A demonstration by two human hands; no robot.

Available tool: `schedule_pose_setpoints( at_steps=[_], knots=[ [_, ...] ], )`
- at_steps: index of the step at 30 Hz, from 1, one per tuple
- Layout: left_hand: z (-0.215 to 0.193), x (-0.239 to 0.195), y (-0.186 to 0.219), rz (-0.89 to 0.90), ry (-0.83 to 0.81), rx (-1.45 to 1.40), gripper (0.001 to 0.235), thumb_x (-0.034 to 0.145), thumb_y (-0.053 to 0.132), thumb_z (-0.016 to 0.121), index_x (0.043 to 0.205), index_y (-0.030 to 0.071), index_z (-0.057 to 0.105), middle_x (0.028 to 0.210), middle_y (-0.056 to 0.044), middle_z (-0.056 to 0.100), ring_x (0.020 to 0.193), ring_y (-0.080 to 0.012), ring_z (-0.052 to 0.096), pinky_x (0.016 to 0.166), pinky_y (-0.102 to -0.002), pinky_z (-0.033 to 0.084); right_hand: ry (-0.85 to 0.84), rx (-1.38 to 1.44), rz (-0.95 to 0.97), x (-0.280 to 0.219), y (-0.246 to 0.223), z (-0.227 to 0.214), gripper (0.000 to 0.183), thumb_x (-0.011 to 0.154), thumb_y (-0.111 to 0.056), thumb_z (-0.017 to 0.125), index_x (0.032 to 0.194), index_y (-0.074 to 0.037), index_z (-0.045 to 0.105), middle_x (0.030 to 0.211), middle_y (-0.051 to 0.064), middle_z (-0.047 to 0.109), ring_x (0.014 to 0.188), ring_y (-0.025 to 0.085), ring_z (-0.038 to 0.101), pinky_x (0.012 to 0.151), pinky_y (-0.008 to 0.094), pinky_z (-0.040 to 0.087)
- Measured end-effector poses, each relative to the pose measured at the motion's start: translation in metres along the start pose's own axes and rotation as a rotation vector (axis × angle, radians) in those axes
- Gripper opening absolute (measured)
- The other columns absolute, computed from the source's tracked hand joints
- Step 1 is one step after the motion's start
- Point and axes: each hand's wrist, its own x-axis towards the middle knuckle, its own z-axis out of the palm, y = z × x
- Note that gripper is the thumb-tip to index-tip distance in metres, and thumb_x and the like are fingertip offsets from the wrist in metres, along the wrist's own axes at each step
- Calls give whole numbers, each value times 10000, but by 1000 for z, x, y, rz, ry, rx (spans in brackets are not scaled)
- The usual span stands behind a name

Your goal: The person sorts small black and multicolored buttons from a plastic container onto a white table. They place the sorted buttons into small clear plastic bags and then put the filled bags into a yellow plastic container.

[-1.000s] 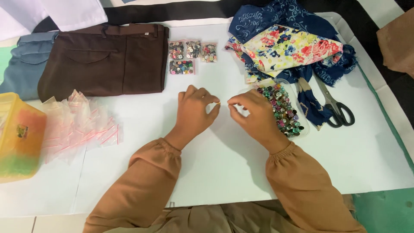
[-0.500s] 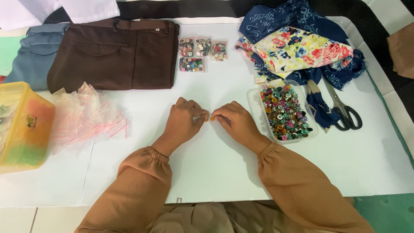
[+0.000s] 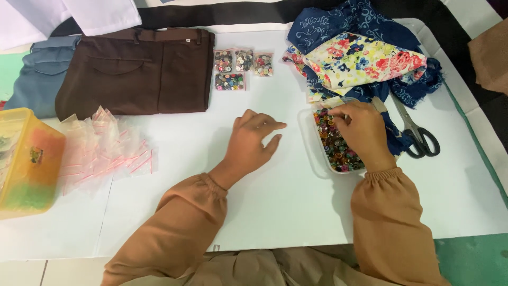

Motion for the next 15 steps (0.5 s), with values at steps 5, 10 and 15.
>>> schedule_pose_setpoints(
  at_steps=[5, 10, 15],
  knots=[
    [54, 39, 30, 9, -62, 55, 200, 846, 204, 747, 1045, 202, 773, 965, 4, 686, 988, -213, 560, 917, -424, 428, -74, 14, 52, 0, 13, 10, 208, 856, 31, 794, 1040, -64, 804, 849, 162, 710, 794, 341, 688, 656, 441, 596],
    [99, 66, 38, -37, -70, 201, 143, 800, 142, 753, 931, 163, 805, 898, -19, 685, 948, -213, 541, 909, -421, 388, -95, -5, 90, 2, 9, 4, 162, 852, -21, 816, 1008, -64, 813, 842, 157, 706, 806, 323, 686, 675, 422, 597],
    [104, 80, 44, -80, -130, 325, 73, 763, 110, 746, 814, 86, 792, 850, -71, 620, 926, -241, 492, 851, -438, 347, -172, -31, 93, 2, 4, -1, 121, 874, -119, 803, 989, -85, 806, 900, 175, 701, 907, 380, 677, 712, 450, 593]
  ],
)
